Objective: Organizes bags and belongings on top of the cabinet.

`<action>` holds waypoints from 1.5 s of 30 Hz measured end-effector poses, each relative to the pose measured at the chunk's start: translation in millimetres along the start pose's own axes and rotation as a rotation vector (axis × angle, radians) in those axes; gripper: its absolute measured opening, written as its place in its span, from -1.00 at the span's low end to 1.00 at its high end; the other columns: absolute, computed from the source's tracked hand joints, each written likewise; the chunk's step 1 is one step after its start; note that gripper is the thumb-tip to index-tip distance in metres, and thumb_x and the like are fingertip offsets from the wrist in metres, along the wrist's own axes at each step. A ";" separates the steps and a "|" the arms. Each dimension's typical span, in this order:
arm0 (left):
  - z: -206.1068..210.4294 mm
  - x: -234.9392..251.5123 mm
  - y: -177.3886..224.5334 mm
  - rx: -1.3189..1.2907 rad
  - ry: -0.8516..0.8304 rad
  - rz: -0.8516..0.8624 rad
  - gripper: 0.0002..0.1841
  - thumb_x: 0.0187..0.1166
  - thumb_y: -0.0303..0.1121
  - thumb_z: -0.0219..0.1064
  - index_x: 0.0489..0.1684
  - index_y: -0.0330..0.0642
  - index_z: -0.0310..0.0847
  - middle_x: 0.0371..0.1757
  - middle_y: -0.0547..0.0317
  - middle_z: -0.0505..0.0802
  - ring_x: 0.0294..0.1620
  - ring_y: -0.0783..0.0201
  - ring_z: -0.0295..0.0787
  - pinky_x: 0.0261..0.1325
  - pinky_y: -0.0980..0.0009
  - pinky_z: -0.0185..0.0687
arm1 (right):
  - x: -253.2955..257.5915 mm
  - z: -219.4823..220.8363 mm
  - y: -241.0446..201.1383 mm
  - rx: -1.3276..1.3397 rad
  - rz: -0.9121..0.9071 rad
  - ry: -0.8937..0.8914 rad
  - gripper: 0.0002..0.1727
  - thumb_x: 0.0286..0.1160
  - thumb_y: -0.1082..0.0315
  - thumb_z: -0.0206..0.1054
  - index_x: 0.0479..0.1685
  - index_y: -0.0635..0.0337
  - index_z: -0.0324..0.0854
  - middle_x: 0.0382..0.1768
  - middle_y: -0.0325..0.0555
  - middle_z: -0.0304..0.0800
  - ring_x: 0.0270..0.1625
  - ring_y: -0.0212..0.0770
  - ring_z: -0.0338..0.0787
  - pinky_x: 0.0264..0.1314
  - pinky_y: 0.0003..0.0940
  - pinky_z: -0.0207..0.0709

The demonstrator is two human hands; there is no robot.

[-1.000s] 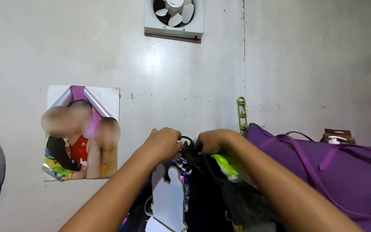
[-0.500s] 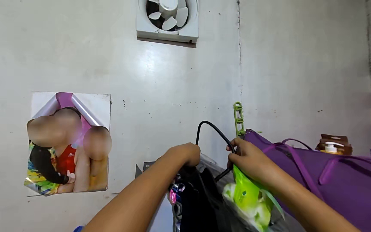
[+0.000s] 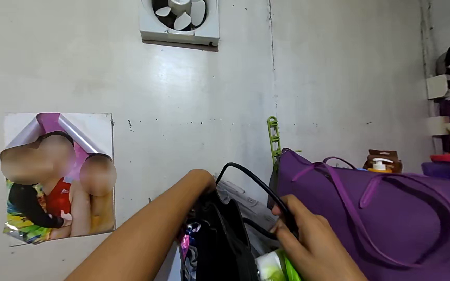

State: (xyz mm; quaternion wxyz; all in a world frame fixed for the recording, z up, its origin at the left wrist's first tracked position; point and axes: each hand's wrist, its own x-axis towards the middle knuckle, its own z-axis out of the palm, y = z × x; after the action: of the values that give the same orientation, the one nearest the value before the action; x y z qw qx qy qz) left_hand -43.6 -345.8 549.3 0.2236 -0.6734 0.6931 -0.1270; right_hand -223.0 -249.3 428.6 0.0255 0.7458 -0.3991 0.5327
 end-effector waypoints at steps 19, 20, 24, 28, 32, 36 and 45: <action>11.7 16.4 1.4 0.037 0.096 -0.112 -0.66 0.76 -0.40 0.11 0.32 -0.43 0.59 0.62 -0.24 0.51 0.73 -0.23 0.25 0.57 -0.27 0.16 | 2.2 8.7 8.9 0.108 0.037 -0.012 -0.69 0.33 0.46 0.14 0.05 0.31 0.59 -0.59 -0.25 0.59 -0.60 -0.35 0.56 -0.56 -0.38 0.40; 9.6 16.7 0.5 0.008 0.097 -0.126 -0.67 0.74 -0.39 0.14 0.28 -0.43 0.62 0.57 -0.27 0.56 0.68 -0.25 0.30 0.52 -0.30 0.20 | 1.9 8.9 8.6 0.112 0.048 -0.010 -0.68 0.32 0.46 0.14 0.05 0.30 0.59 -0.59 -0.26 0.60 -0.60 -0.36 0.56 -0.56 -0.39 0.40; 3.4 21.4 -8.7 -0.122 0.091 -0.129 -0.72 0.69 -0.41 0.19 0.02 -0.51 0.69 0.32 -0.42 0.69 0.46 -0.36 0.52 0.31 -0.40 0.35 | -0.2 16.1 9.8 0.091 0.055 0.025 -0.69 0.34 0.43 0.13 0.06 0.30 0.57 -0.58 -0.25 0.59 -0.60 -0.35 0.57 -0.56 -0.36 0.41; -1.2 17.0 -10.7 -0.065 0.071 -0.055 -0.69 0.70 -0.43 0.17 0.08 -0.59 0.64 0.40 -0.46 0.63 0.55 -0.39 0.42 0.38 -0.39 0.32 | -0.7 28.4 7.3 -0.026 0.055 0.116 -0.66 0.36 0.45 0.11 0.10 0.35 0.58 -0.64 -0.15 0.55 -0.63 -0.13 0.59 -0.61 -0.13 0.42; 3.5 -8.6 -5.6 -0.058 0.120 0.009 -0.67 0.75 -0.37 0.14 0.19 -0.48 0.67 0.54 -0.43 0.53 0.70 -0.42 0.18 0.45 -0.47 0.15 | 0.4 40.5 2.9 -0.090 0.110 0.150 -0.64 0.36 0.52 0.14 0.15 0.39 0.58 -0.61 -0.03 0.62 -0.62 0.03 0.67 -0.60 -0.01 0.48; 9.2 -48.1 1.4 -0.071 0.152 0.108 -0.64 0.81 -0.31 0.11 0.28 -0.41 0.66 0.56 -0.39 0.51 0.69 -0.40 0.19 0.49 -0.46 0.08 | -1.2 47.5 3.5 -0.086 0.140 0.142 -0.64 0.38 0.53 0.13 0.17 0.40 0.56 -0.61 0.00 0.62 -0.60 0.07 0.69 -0.58 0.03 0.50; 1.4 -104.7 16.8 -0.225 0.250 0.191 -0.74 0.73 -0.39 0.20 -0.14 -0.46 0.72 -0.09 -0.26 0.78 0.04 -0.17 0.68 0.13 -0.23 0.44 | 7.1 47.5 6.4 -0.112 0.191 0.083 -0.66 0.48 0.53 0.14 0.22 0.37 0.52 -0.57 0.00 0.61 -0.55 0.02 0.67 -0.51 -0.01 0.48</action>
State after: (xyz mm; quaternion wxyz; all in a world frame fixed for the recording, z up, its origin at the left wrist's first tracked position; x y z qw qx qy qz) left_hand -58.4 -240.9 554.6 0.0699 -0.6043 0.7861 -0.1096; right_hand -189.4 -279.8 411.4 0.0326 0.6794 -0.4959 0.5399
